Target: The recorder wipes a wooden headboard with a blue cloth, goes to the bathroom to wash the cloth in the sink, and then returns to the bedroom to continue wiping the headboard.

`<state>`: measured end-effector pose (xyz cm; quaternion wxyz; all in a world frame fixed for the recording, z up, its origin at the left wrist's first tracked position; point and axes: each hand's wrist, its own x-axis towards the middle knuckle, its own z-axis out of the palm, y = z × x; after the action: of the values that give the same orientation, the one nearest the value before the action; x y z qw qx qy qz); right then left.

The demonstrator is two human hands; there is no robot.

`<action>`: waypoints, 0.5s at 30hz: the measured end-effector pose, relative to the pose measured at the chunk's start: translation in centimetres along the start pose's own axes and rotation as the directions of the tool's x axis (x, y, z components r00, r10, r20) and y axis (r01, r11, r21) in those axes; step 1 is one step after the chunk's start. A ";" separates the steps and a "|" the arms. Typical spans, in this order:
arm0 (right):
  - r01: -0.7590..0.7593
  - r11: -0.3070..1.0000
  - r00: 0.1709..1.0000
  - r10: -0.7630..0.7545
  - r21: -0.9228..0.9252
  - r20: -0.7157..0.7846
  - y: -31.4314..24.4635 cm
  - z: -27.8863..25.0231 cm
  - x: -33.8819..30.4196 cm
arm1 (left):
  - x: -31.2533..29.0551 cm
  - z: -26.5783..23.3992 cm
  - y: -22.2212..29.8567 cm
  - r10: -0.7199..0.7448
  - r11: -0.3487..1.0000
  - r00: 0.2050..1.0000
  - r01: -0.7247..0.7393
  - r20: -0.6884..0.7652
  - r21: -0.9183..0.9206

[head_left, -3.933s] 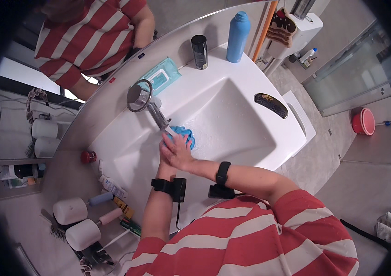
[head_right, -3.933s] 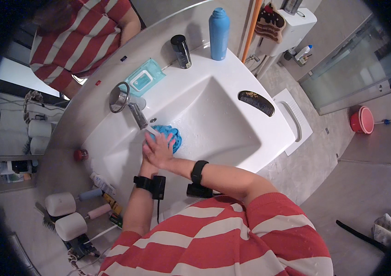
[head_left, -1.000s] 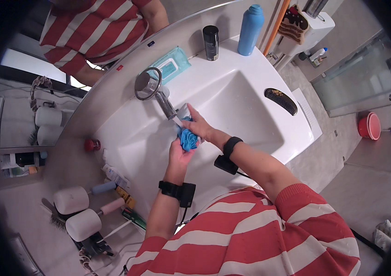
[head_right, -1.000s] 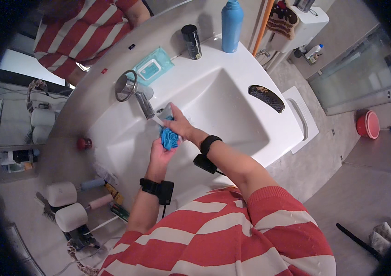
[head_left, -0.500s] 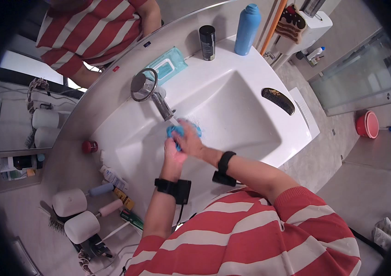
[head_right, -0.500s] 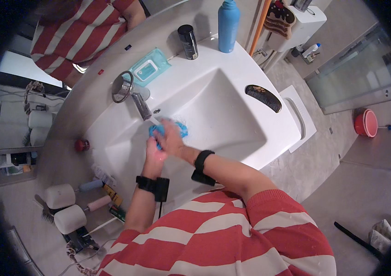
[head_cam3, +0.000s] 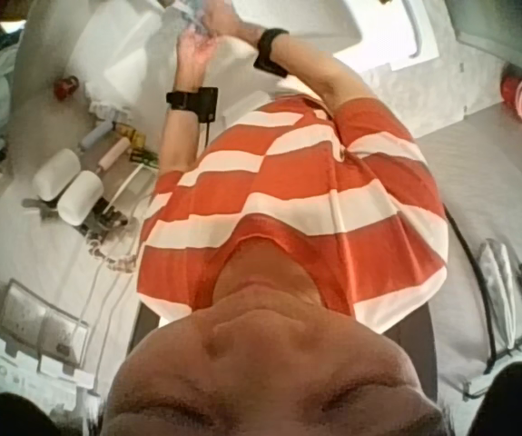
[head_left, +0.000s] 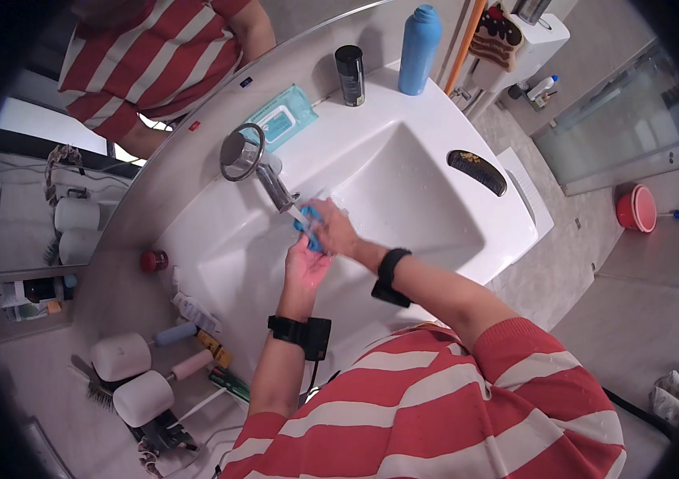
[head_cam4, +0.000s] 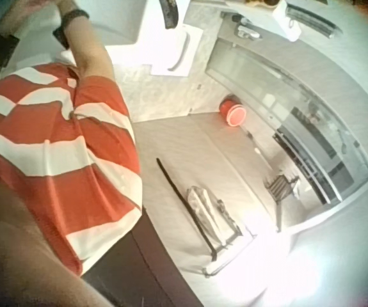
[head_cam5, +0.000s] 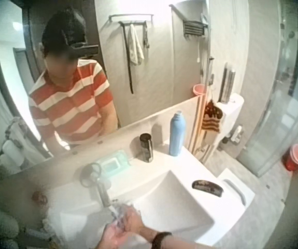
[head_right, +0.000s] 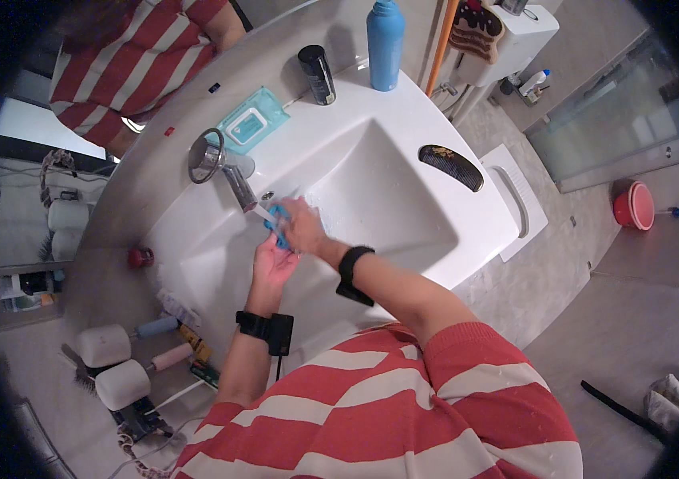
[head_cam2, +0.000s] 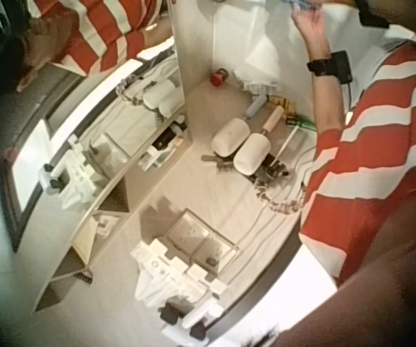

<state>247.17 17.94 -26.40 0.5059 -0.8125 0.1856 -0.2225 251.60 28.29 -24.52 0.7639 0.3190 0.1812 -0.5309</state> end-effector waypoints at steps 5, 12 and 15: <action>-0.449 0.885 0.893 0.450 -0.125 -0.019 3.7 -3.9 2.6 | -3.2 1.8 1.0 -0.004 0.977 1.000 0.002 0.008 0.211; -0.704 0.659 0.701 0.582 0.266 0.412 0.2 -7.9 2.9 | -1.9 -2.3 3.3 0.351 0.624 0.874 0.051 -0.337 0.780; -0.737 0.593 0.651 0.494 0.324 0.576 -3.2 -7.3 2.8 | -0.3 -3.9 1.8 0.594 -0.580 0.568 -0.189 0.570 0.792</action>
<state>245.77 12.42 -20.16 0.7828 -0.5454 0.2773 0.1135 253.41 31.52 -26.66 0.3027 0.8781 -0.3704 0.0101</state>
